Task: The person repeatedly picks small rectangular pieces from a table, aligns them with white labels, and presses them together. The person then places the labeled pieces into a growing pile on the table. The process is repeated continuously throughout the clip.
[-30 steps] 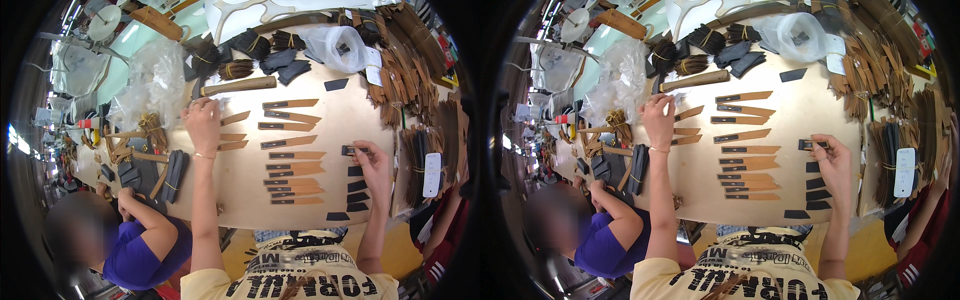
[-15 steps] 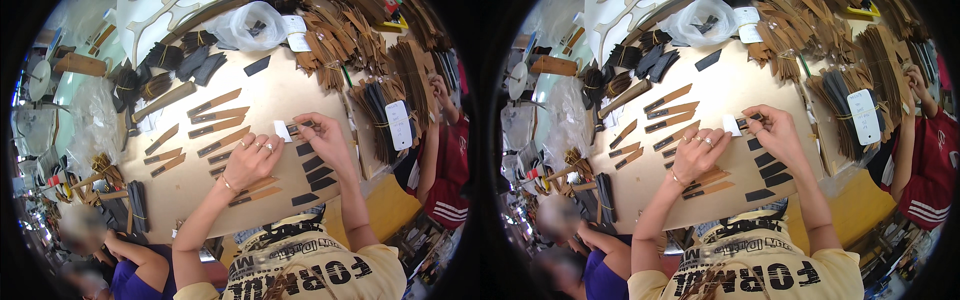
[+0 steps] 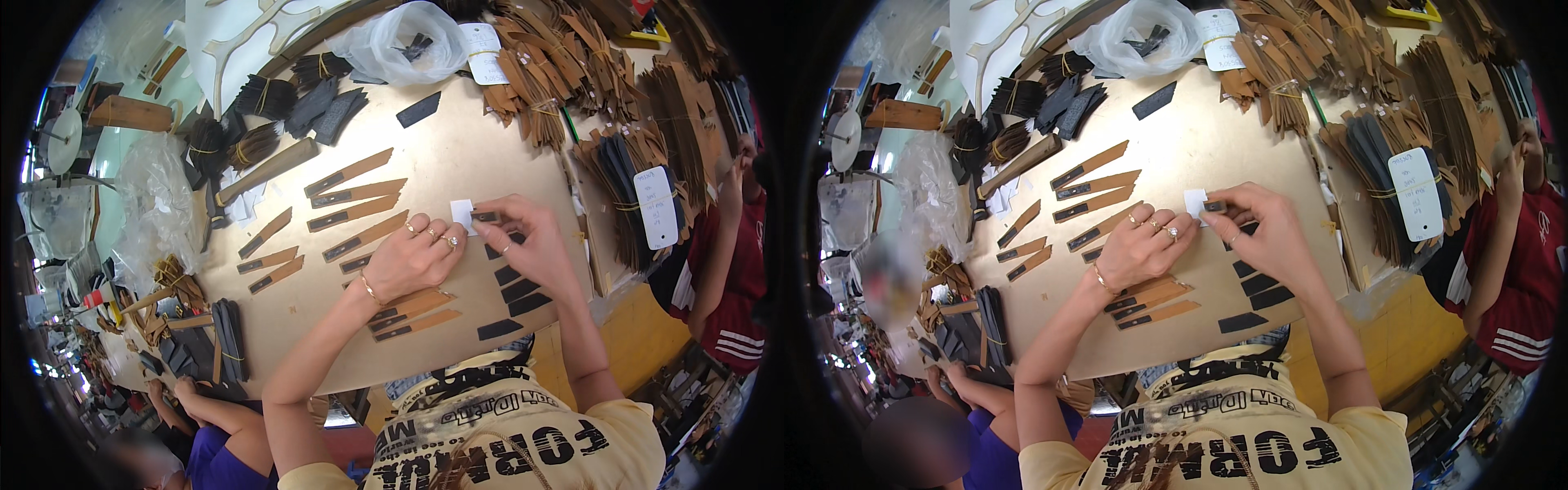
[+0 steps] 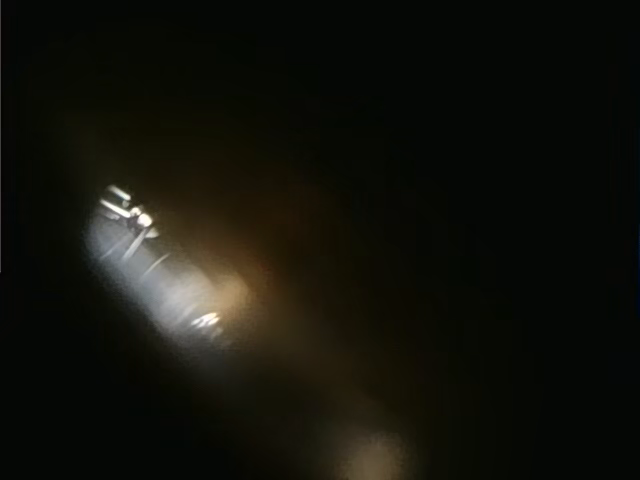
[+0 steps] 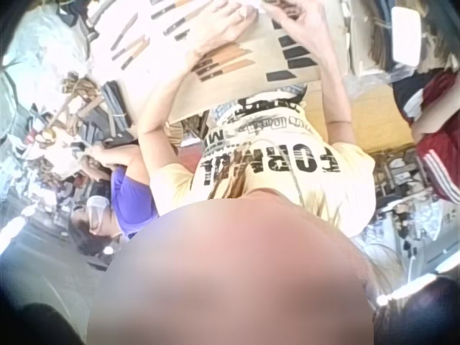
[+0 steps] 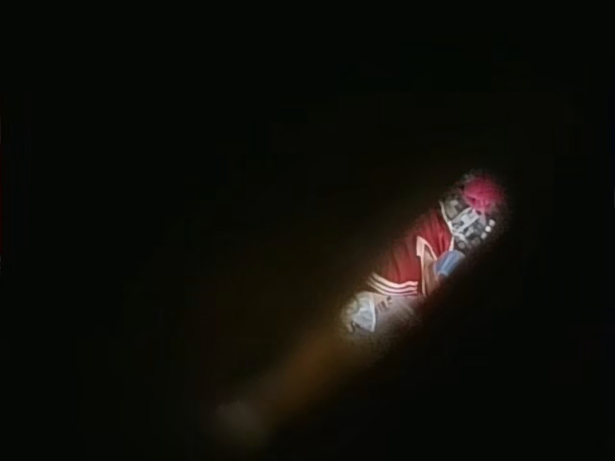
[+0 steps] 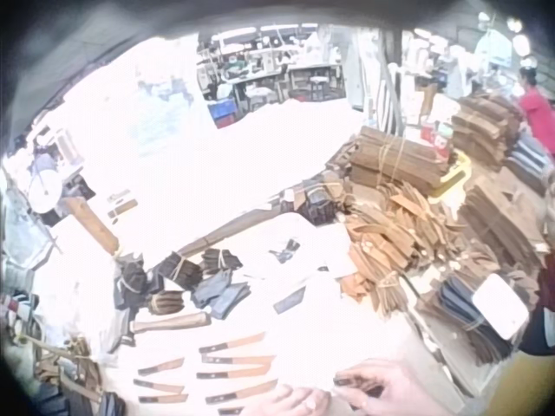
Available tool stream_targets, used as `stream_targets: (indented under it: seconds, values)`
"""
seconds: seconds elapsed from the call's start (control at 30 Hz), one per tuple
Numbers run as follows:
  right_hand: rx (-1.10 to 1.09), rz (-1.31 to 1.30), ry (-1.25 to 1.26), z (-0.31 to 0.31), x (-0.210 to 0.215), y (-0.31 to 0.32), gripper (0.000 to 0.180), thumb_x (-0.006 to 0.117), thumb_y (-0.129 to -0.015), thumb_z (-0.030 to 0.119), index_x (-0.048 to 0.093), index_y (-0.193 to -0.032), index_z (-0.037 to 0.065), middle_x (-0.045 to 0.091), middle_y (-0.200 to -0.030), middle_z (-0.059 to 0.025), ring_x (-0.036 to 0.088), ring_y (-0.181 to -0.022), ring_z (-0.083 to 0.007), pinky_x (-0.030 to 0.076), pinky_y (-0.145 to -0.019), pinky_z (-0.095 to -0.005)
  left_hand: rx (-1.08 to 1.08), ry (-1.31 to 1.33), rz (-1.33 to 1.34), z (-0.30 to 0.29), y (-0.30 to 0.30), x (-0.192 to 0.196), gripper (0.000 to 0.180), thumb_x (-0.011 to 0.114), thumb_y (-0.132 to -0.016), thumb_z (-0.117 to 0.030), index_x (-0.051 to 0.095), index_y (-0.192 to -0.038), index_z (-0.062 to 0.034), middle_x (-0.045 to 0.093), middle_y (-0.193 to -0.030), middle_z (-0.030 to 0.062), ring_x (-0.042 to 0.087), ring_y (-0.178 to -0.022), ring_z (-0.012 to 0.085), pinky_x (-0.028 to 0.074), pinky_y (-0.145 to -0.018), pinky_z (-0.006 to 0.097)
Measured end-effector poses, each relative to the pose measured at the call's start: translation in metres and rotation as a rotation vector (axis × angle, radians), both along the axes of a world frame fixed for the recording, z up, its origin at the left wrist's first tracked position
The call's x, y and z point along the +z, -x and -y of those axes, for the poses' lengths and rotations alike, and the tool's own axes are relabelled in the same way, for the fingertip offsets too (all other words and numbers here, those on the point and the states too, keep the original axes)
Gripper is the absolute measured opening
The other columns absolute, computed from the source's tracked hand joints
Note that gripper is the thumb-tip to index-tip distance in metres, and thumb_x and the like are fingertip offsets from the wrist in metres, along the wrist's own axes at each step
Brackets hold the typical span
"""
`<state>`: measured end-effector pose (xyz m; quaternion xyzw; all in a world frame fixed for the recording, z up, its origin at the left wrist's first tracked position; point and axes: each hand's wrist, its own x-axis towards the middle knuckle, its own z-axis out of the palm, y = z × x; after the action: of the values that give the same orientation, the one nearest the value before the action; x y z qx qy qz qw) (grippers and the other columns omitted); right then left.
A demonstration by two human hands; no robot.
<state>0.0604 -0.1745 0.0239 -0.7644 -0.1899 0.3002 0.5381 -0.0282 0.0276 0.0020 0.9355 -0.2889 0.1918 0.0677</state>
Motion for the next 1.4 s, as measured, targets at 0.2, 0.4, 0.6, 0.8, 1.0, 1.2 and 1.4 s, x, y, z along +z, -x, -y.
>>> stream_targets:
  seconds: [0.2,0.4,0.6,0.8,1.0,1.2,1.4]
  values:
    - [0.209,0.457,0.212,-0.007,0.007,0.024,0.045,0.058,-0.077,-0.013,0.066,-0.12,0.0,0.051,-0.112,-0.0117,0.055,-0.095,-0.0249,0.049,-0.081,-0.033,0.06,-0.017,-0.021,-0.003,0.005,0.0,0.025,0.067,-0.077,-0.013,0.071,-0.101,-0.0077,0.063,-0.096,0.0004,0.058,-0.083,0.0126,0.042,-0.07,0.03]
    - [0.309,0.893,0.517,-0.016,0.016,0.024,0.039,0.066,-0.076,-0.001,0.07,-0.114,0.006,0.057,-0.11,-0.0125,0.055,-0.105,-0.0294,0.046,-0.087,-0.0412,0.213,0.176,-0.051,0.006,0.042,0.007,0.039,0.074,-0.073,-0.025,0.07,-0.108,-0.011,0.063,-0.097,-0.0002,0.058,-0.083,0.0128,0.042,-0.072,0.031]
    - [0.179,0.756,0.375,-0.007,0.003,-0.007,0.041,0.072,-0.086,0.013,0.06,-0.125,0.005,0.058,-0.115,-0.0147,0.058,-0.103,-0.032,0.047,-0.089,-0.0426,0.507,0.44,-0.037,0.053,0.087,0.014,0.037,0.072,-0.075,-0.018,0.069,-0.112,-0.0125,0.062,-0.107,0.0009,0.06,-0.087,0.0138,0.043,-0.081,0.033]
    - [0.074,0.481,0.543,-0.016,0.013,-0.011,0.025,0.073,-0.085,0.011,0.066,-0.107,0.002,0.062,-0.085,-0.0078,0.059,-0.085,-0.0232,0.045,-0.076,-0.033,0.702,0.56,0.064,0.064,0.093,0.024,0.042,0.073,-0.076,-0.016,0.066,-0.117,-0.0102,0.059,-0.115,0.003,0.059,-0.092,0.0161,0.039,-0.091,0.035]
    - [0.486,0.849,0.12,-0.034,0.061,0.033,0.017,0.076,-0.079,0.015,0.068,-0.092,0.008,0.064,-0.086,-0.0032,0.057,-0.083,-0.024,0.039,-0.088,-0.0371,0.767,0.702,-0.011,0.037,0.092,0.061,0.04,0.069,-0.084,-0.023,0.064,-0.12,-0.0085,0.063,-0.116,0.0084,0.059,-0.1,0.0228,0.038,-0.096,0.041]
    - [0.745,0.675,-0.187,-0.079,0.06,0.075,0.02,0.077,-0.079,0.022,0.069,-0.094,0.01,0.064,-0.089,-0.0027,0.057,-0.087,-0.0224,0.039,-0.087,-0.0387,0.666,1.142,-0.689,-0.016,0.157,0.089,0.029,0.077,-0.084,-0.018,0.071,-0.111,-0.0084,0.073,-0.096,0.0067,0.068,-0.09,0.0224,0.043,-0.092,0.035]
    - [0.625,0.664,-0.145,-0.119,0.032,0.086,0.024,0.074,-0.082,0.018,0.068,-0.102,0.008,0.066,-0.098,-0.0061,0.06,-0.092,-0.0241,0.042,-0.089,-0.0379,1.33,1.203,-0.665,-0.04,0.256,0.097,0.018,0.077,-0.081,-0.002,0.074,-0.098,-0.0007,0.072,-0.088,0.0048,0.065,-0.082,0.0104,0.05,-0.075,0.026]
